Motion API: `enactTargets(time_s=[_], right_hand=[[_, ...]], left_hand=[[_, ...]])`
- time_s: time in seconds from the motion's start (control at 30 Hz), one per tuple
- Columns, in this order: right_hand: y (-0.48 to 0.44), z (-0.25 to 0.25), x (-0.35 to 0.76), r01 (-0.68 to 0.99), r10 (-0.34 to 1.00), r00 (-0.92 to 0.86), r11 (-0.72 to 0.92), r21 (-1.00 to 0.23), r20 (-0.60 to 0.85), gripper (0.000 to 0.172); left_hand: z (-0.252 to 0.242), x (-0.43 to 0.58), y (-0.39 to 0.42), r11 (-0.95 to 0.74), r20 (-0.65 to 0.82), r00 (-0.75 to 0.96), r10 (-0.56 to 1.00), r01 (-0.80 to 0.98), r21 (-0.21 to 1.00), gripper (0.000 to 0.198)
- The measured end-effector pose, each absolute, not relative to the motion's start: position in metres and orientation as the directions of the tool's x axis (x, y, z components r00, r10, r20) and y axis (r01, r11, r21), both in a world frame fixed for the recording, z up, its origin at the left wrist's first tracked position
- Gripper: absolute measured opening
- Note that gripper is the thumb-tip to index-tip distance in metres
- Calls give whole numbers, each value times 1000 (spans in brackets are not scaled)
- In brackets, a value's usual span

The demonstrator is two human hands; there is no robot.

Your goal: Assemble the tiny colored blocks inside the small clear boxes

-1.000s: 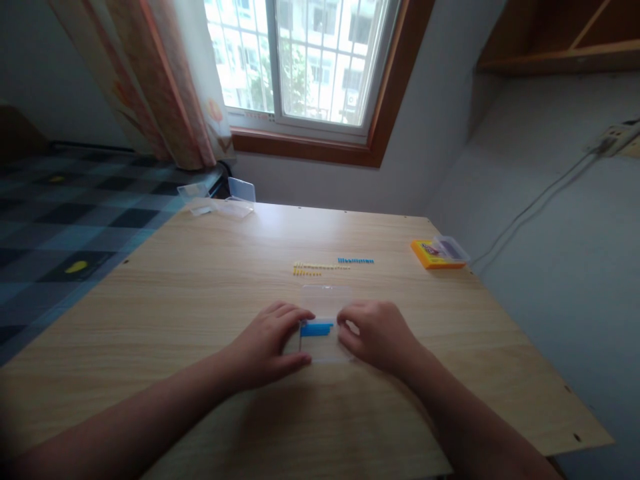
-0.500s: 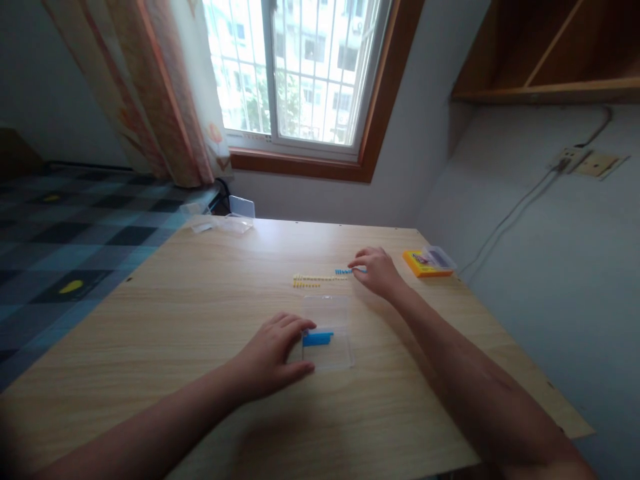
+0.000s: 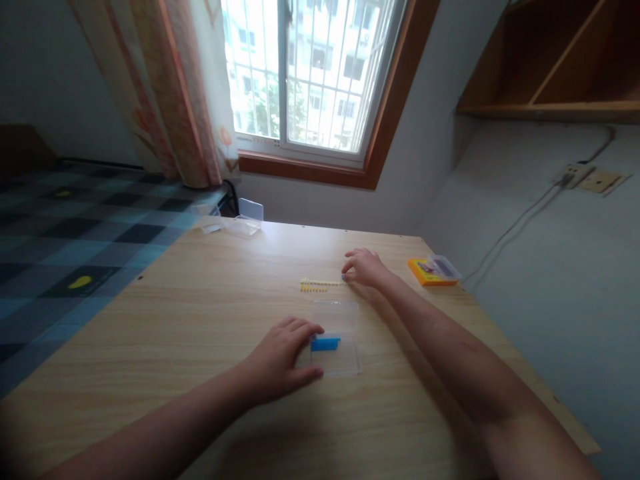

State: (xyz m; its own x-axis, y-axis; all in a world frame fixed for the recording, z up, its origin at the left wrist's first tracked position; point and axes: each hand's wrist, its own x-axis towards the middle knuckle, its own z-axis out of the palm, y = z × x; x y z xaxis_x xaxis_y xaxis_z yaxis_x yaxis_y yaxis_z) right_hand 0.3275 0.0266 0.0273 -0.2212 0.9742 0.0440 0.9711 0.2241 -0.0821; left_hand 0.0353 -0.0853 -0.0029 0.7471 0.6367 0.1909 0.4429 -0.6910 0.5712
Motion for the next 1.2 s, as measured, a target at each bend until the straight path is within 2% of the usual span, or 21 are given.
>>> enactTargets(time_s=[0.33,0.63,0.7,0.8,0.87,0.97,1.07,1.2], right_hand=[[30,22,324,973,976,-215,218,-72,40,16],[16,49,322,950,938,-280,302,-85,203,13],[-3,65,328,931,913,-301,343,-120,276,13],[-51,87,336,841,853,-356,471,-268,382,14],[-88,95,336,805,873,-364,471,-362,326,17],[-130,92,325,761,874,-454,482,-435,175,19],[-145,75,306,756,843,-536,502,-420,41,19],[-142,53,288,772,821,-571,526,-358,-26,20]], left_hand=[[-6,34,-86,-698,204,746,634,438,567,55],[-3,35,-85,-689,185,747,638,447,571,55],[-2,35,-86,-686,179,749,638,448,573,55],[-1,35,-86,-683,173,748,641,453,572,56],[0,35,-85,-683,168,748,642,459,568,55],[2,36,-85,-682,158,750,643,465,565,55],[3,37,-85,-680,153,751,642,466,566,54],[3,37,-85,-679,161,747,645,464,568,54]])
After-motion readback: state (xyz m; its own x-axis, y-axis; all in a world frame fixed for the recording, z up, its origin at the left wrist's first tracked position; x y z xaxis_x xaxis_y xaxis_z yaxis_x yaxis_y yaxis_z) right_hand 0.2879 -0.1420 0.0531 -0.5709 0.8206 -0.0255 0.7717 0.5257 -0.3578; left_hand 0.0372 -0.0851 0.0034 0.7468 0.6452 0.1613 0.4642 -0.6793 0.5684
